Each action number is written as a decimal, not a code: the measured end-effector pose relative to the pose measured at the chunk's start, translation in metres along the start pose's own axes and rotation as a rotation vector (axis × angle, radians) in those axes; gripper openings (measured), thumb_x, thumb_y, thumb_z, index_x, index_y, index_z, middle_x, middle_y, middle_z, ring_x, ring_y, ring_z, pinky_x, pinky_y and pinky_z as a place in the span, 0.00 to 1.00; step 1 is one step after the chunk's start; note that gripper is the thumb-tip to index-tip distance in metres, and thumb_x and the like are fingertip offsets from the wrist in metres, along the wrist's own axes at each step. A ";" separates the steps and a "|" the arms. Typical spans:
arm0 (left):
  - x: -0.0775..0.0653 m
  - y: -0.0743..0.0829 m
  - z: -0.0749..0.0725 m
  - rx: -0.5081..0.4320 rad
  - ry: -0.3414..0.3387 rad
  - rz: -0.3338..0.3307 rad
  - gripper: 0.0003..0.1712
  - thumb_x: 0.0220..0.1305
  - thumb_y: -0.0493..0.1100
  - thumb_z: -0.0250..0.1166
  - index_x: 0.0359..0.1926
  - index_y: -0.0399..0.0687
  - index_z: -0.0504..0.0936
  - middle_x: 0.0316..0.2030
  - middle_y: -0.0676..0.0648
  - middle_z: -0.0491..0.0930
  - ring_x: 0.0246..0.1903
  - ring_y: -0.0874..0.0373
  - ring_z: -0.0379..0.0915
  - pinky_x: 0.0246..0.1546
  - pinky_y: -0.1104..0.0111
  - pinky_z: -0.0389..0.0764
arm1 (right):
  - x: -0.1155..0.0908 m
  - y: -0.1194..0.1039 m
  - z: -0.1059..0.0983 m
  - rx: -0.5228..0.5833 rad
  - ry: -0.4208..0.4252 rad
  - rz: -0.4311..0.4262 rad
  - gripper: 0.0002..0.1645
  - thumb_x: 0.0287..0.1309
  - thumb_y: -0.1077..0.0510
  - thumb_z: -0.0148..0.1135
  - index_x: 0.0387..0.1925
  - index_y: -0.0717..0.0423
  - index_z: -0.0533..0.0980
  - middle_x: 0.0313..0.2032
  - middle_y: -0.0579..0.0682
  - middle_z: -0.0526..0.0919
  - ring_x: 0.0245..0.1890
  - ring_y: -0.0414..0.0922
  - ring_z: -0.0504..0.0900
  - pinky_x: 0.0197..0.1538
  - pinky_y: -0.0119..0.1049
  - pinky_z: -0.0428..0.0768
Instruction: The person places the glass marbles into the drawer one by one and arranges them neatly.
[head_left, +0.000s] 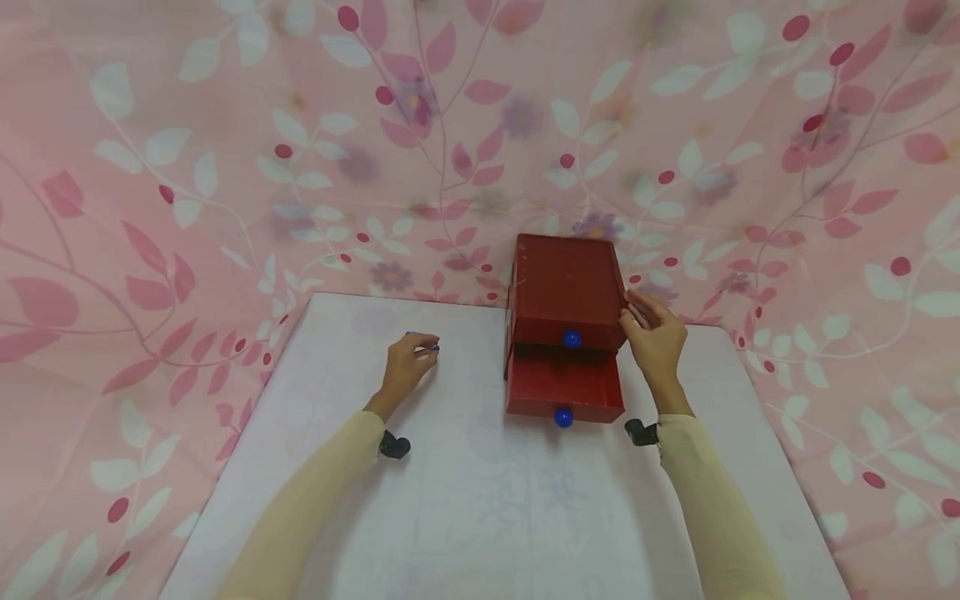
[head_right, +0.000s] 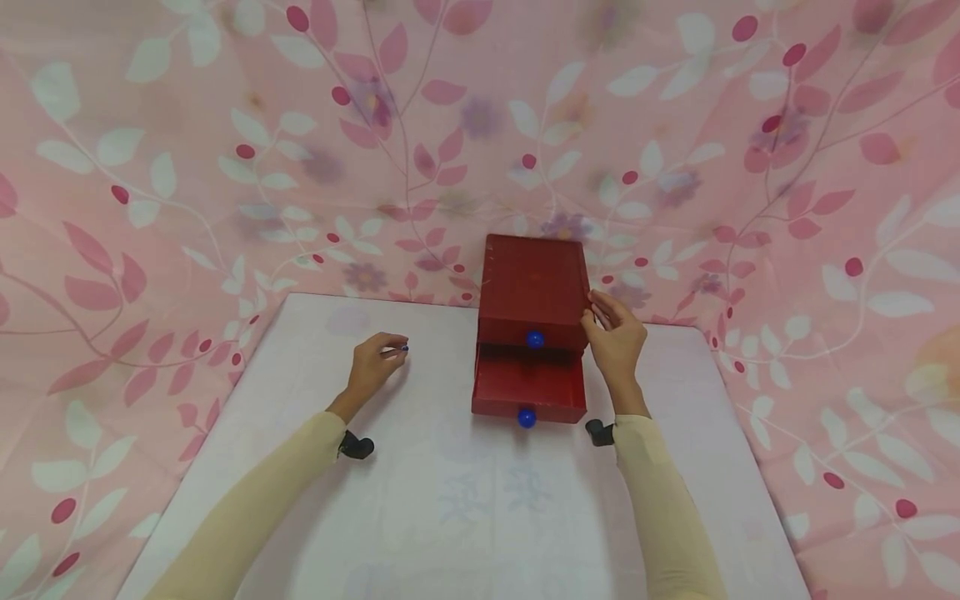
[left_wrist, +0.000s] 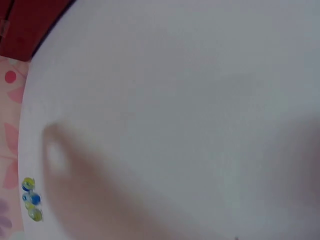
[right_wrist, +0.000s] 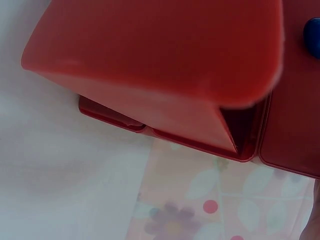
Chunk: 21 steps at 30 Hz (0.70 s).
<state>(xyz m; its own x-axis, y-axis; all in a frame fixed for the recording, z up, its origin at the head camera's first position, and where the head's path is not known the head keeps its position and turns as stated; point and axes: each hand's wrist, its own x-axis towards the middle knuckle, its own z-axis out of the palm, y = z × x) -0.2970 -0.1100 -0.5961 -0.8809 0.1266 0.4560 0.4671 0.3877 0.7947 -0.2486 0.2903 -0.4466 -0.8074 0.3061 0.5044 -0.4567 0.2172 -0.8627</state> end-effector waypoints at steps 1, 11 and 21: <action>0.001 0.002 0.001 -0.002 0.002 0.016 0.15 0.53 0.23 0.68 0.44 0.32 0.82 0.40 0.40 0.82 0.43 0.48 0.81 0.44 0.69 0.82 | 0.000 0.000 0.000 0.002 0.002 0.000 0.20 0.49 0.77 0.63 0.47 0.78 0.77 0.46 0.75 0.79 0.50 0.64 0.79 0.53 0.39 0.79; 0.010 0.027 0.009 -0.033 -0.002 0.073 0.15 0.53 0.24 0.68 0.44 0.34 0.83 0.41 0.43 0.83 0.42 0.51 0.82 0.43 0.69 0.82 | 0.000 -0.001 0.000 0.015 0.003 0.002 0.20 0.48 0.78 0.62 0.47 0.78 0.77 0.46 0.75 0.79 0.50 0.66 0.79 0.53 0.39 0.79; 0.020 0.055 0.021 -0.113 -0.009 0.057 0.16 0.54 0.25 0.69 0.45 0.37 0.83 0.42 0.44 0.82 0.43 0.54 0.81 0.44 0.66 0.83 | 0.000 0.000 0.000 0.015 0.003 0.003 0.20 0.48 0.78 0.63 0.47 0.78 0.77 0.46 0.75 0.79 0.50 0.64 0.80 0.53 0.39 0.79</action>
<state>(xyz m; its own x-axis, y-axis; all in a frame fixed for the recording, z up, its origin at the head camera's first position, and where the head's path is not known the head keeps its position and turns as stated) -0.2909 -0.0671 -0.5520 -0.8531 0.1534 0.4987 0.5216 0.2741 0.8080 -0.2488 0.2902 -0.4467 -0.8074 0.3098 0.5021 -0.4599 0.2026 -0.8646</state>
